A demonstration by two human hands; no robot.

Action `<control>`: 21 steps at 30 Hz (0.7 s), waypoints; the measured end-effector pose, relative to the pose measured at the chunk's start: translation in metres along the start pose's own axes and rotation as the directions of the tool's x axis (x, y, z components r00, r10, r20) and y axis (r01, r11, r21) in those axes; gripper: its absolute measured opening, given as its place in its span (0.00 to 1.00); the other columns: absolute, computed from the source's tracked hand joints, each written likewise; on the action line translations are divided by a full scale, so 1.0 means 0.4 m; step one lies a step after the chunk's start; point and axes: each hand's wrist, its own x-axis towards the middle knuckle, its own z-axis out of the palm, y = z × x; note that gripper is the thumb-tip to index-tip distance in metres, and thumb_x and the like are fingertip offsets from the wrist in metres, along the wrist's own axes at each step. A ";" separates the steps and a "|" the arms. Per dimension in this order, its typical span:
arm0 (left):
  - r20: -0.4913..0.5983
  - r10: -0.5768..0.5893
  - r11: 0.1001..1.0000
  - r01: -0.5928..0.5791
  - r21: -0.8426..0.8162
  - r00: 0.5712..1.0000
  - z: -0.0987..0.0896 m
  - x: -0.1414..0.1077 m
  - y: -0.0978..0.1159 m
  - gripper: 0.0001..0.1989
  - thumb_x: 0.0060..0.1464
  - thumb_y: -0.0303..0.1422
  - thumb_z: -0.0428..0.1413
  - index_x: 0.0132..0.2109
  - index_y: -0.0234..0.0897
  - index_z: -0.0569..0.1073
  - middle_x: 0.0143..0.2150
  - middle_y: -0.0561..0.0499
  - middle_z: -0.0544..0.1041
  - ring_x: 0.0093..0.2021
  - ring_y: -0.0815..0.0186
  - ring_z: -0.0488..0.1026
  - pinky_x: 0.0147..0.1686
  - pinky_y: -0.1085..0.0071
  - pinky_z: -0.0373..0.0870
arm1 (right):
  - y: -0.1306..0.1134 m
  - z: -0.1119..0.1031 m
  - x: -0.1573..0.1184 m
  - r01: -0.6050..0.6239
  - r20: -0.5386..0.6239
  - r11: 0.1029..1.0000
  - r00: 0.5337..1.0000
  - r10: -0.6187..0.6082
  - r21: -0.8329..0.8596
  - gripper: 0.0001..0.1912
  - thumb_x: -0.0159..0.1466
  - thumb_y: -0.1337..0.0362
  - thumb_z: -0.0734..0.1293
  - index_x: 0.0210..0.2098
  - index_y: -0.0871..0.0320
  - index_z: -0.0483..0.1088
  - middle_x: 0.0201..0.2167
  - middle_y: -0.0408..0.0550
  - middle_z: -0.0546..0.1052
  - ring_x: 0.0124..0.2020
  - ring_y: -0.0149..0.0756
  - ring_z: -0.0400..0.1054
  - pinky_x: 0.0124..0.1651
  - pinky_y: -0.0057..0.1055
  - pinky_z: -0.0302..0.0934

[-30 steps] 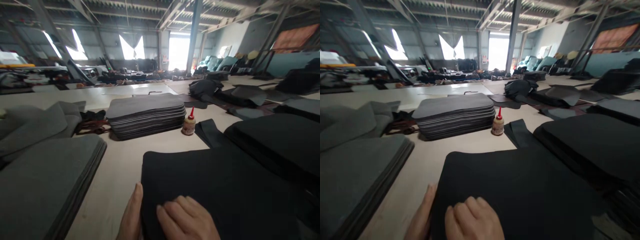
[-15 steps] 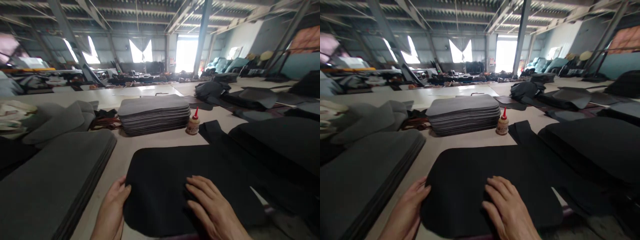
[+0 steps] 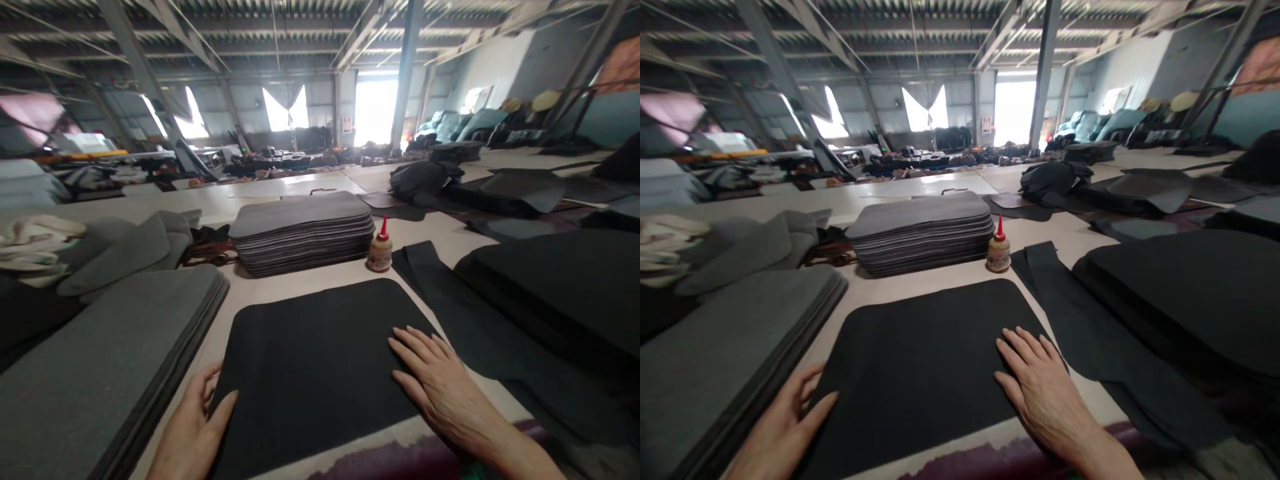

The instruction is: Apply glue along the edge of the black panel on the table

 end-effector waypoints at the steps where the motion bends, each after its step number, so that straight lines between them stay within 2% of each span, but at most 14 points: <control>1: -0.001 0.031 0.998 -0.030 0.048 1.000 -0.002 0.005 0.000 0.43 0.40 0.50 0.67 0.61 0.41 0.64 0.52 0.42 0.78 0.52 0.49 0.78 0.49 0.59 0.79 | 0.007 0.003 0.007 0.012 0.013 1.000 1.000 -0.012 0.002 0.23 0.75 0.51 0.56 0.65 0.49 0.66 0.69 0.35 0.58 0.68 0.41 0.55 0.63 0.50 0.61; 4: -0.036 0.114 0.977 -0.105 0.187 0.993 -0.014 0.020 0.000 0.45 0.39 0.50 0.65 0.62 0.36 0.64 0.43 0.43 0.79 0.45 0.50 0.79 0.46 0.59 0.78 | 0.020 0.008 0.020 0.036 0.037 0.999 0.999 -0.036 0.013 0.23 0.76 0.51 0.56 0.66 0.48 0.65 0.70 0.35 0.57 0.69 0.40 0.54 0.64 0.50 0.60; 7: -0.062 0.172 0.936 -0.144 0.321 0.983 -0.028 0.037 -0.007 0.40 0.41 0.51 0.62 0.58 0.33 0.70 0.36 0.46 0.78 0.39 0.51 0.77 0.45 0.59 0.75 | 0.019 0.010 0.023 0.030 0.021 0.999 0.999 -0.031 0.022 0.23 0.75 0.51 0.56 0.65 0.49 0.65 0.69 0.35 0.58 0.68 0.40 0.54 0.64 0.50 0.59; 12: -0.096 0.278 0.851 -0.199 0.486 0.956 -0.023 0.050 -0.013 0.29 0.47 0.51 0.57 0.52 0.37 0.76 0.37 0.46 0.78 0.40 0.52 0.76 0.45 0.59 0.71 | 0.017 0.009 0.019 0.029 0.000 0.999 1.000 -0.029 0.033 0.24 0.76 0.50 0.54 0.64 0.50 0.66 0.68 0.36 0.59 0.68 0.42 0.54 0.64 0.50 0.57; 17: -0.089 0.273 0.866 -0.204 0.457 0.958 -0.003 0.034 0.003 0.26 0.54 0.49 0.54 0.53 0.36 0.75 0.42 0.45 0.79 0.42 0.54 0.76 0.46 0.60 0.69 | 0.041 0.017 0.017 0.036 -0.017 0.994 0.999 -0.035 0.108 0.24 0.77 0.50 0.52 0.62 0.53 0.67 0.67 0.39 0.61 0.67 0.42 0.55 0.64 0.50 0.57; 21: -0.118 0.263 0.913 -0.207 0.352 0.958 -0.007 0.025 0.001 0.24 0.56 0.46 0.55 0.53 0.35 0.74 0.47 0.43 0.79 0.46 0.54 0.76 0.51 0.59 0.70 | 0.063 0.014 0.013 0.067 -0.097 0.976 0.994 -0.047 0.208 0.21 0.77 0.54 0.54 0.58 0.58 0.69 0.64 0.43 0.65 0.64 0.40 0.59 0.64 0.45 0.60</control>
